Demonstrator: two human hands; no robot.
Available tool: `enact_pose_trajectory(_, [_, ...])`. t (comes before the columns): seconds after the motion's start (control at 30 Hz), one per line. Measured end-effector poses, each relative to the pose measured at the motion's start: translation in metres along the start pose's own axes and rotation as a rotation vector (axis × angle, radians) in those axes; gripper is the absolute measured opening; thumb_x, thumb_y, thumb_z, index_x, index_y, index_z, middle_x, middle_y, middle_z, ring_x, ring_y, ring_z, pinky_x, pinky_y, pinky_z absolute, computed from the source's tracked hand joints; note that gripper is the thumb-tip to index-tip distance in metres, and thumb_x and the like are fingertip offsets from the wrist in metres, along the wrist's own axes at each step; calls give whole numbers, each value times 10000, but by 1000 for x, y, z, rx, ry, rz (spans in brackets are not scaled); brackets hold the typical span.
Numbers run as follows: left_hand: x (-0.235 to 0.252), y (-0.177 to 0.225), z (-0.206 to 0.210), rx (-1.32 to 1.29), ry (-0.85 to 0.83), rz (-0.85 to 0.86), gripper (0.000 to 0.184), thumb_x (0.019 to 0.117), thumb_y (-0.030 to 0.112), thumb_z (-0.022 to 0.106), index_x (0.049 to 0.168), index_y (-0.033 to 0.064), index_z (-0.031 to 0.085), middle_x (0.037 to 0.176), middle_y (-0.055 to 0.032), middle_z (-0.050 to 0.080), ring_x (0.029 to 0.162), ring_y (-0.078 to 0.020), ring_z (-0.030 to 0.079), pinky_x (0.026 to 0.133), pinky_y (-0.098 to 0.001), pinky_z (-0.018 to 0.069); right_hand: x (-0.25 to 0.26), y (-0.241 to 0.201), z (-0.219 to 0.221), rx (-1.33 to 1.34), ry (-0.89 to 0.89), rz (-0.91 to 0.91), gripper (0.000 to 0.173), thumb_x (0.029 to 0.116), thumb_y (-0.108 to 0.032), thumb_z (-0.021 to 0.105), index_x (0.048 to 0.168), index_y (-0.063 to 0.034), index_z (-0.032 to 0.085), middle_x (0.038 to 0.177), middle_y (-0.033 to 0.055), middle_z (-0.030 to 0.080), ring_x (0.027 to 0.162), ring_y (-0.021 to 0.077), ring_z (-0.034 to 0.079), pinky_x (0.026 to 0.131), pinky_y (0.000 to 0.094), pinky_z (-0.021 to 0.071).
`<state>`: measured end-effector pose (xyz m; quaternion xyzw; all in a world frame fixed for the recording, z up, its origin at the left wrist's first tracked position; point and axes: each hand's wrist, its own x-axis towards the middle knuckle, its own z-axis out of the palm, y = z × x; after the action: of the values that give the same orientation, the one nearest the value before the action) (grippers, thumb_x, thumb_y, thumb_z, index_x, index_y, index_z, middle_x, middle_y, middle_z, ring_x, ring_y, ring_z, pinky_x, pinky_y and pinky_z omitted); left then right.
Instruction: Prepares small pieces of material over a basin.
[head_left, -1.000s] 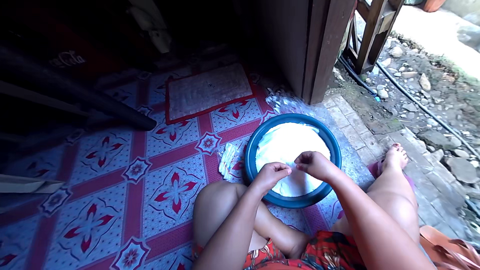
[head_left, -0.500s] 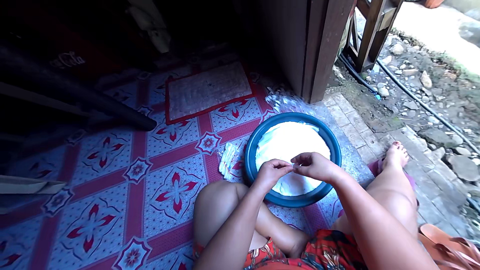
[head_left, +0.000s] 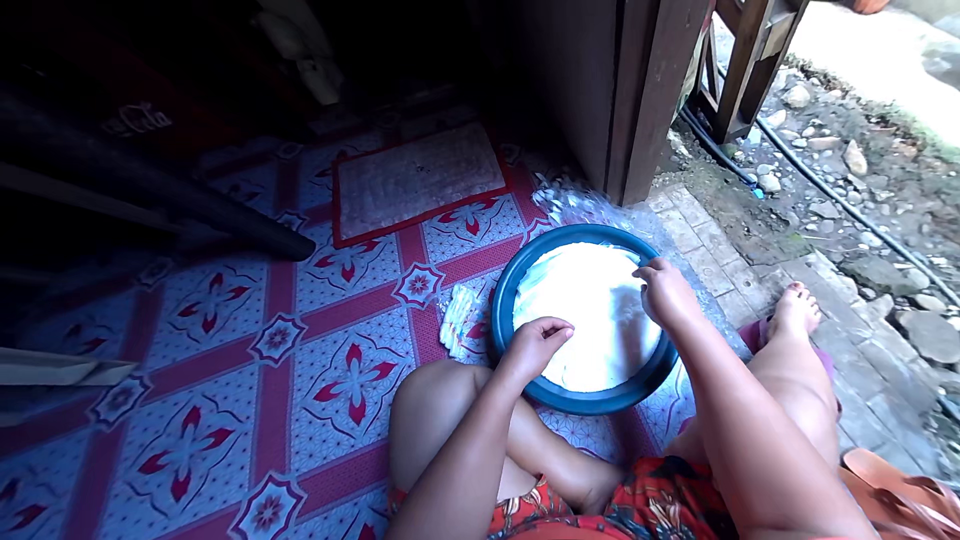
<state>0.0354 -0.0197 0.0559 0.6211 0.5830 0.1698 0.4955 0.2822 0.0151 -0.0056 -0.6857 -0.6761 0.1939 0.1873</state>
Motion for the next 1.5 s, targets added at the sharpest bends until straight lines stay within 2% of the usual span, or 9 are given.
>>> enact_pose_trajectory(0.1, [1, -3, -5, -27, 16, 6, 163, 1018, 161, 638, 1106, 46, 713, 961, -15, 690, 831, -36, 609, 804, -210, 500, 6, 5, 6, -72, -66, 1, 299, 950, 31, 565, 1184, -38, 739, 1320, 205, 625, 1208, 425, 600, 969, 591, 515])
enact_pose_trajectory(0.23, [3, -9, -8, -51, 33, 7, 161, 1016, 157, 638, 1103, 43, 711, 966, -22, 694, 843, -46, 622, 815, -220, 512, 7, 5, 13, -110, -139, 35, 210, 988, -24, 557, 1095, 2, 735, 1230, 224, 648, 1198, 419, 605, 965, 576, 519])
enact_pose_trajectory(0.4, [4, -10, -7, -41, 24, 1, 174, 1021, 169, 633, 1118, 43, 705, 972, -26, 689, 846, -51, 622, 819, -228, 511, 8, 6, 13, -111, -152, 38, 219, 980, -8, 567, 1115, -25, 738, 1259, 230, 613, 1187, 419, 602, 961, 568, 523])
enact_pose_trajectory(0.63, [2, -8, -3, -50, 11, 2, 168, 1022, 151, 627, 1116, 32, 698, 963, -26, 682, 828, -42, 610, 801, -214, 505, 8, 7, 12, -113, -155, 24, 193, 947, 16, 592, 1045, -20, 754, 1235, 221, 620, 1186, 412, 597, 952, 560, 526])
enact_pose_trajectory(0.77, [1, -7, -4, -39, 15, -5, 170, 1024, 157, 626, 1117, 36, 699, 973, -29, 686, 837, -44, 613, 806, -217, 505, 7, 10, 11, -147, -123, -30, 182, 949, 5, 594, 1016, -32, 759, 1204, 204, 634, 1165, 405, 608, 900, 566, 543])
enact_pose_trajectory(0.97, [1, -6, -3, -43, 7, 1, 168, 1023, 151, 627, 1115, 30, 699, 971, -33, 685, 837, -47, 614, 808, -215, 505, 4, 5, -3, -172, -130, -63, 158, 955, -48, 603, 1036, -42, 738, 1063, 198, 712, 1115, 420, 655, 892, 592, 543])
enact_pose_trajectory(1.13, [2, -6, -1, -42, -1, 8, 173, 1024, 153, 624, 1123, 33, 699, 981, -34, 688, 846, -48, 616, 812, -217, 506, -2, -2, 1, -44, -150, -133, 225, 932, -29, 636, 1141, -37, 718, 1072, 217, 700, 1000, 408, 698, 875, 599, 557])
enact_pose_trajectory(1.33, [0, -7, -1, -50, 3, 35, 167, 1021, 146, 626, 1112, 27, 702, 970, -31, 688, 834, -40, 619, 804, -208, 511, -9, -14, -2, -171, -80, -185, 134, 927, -40, 665, 958, -80, 790, 1054, 157, 698, 1080, 383, 644, 849, 554, 557])
enact_pose_trajectory(1.5, [1, -13, -4, -51, 20, 58, 166, 1018, 151, 630, 1109, 32, 702, 960, -22, 689, 827, -36, 618, 796, -204, 510, -12, -13, -20, -192, -17, -140, 179, 934, 5, 633, 956, -81, 789, 1055, 152, 691, 1070, 379, 641, 811, 550, 563])
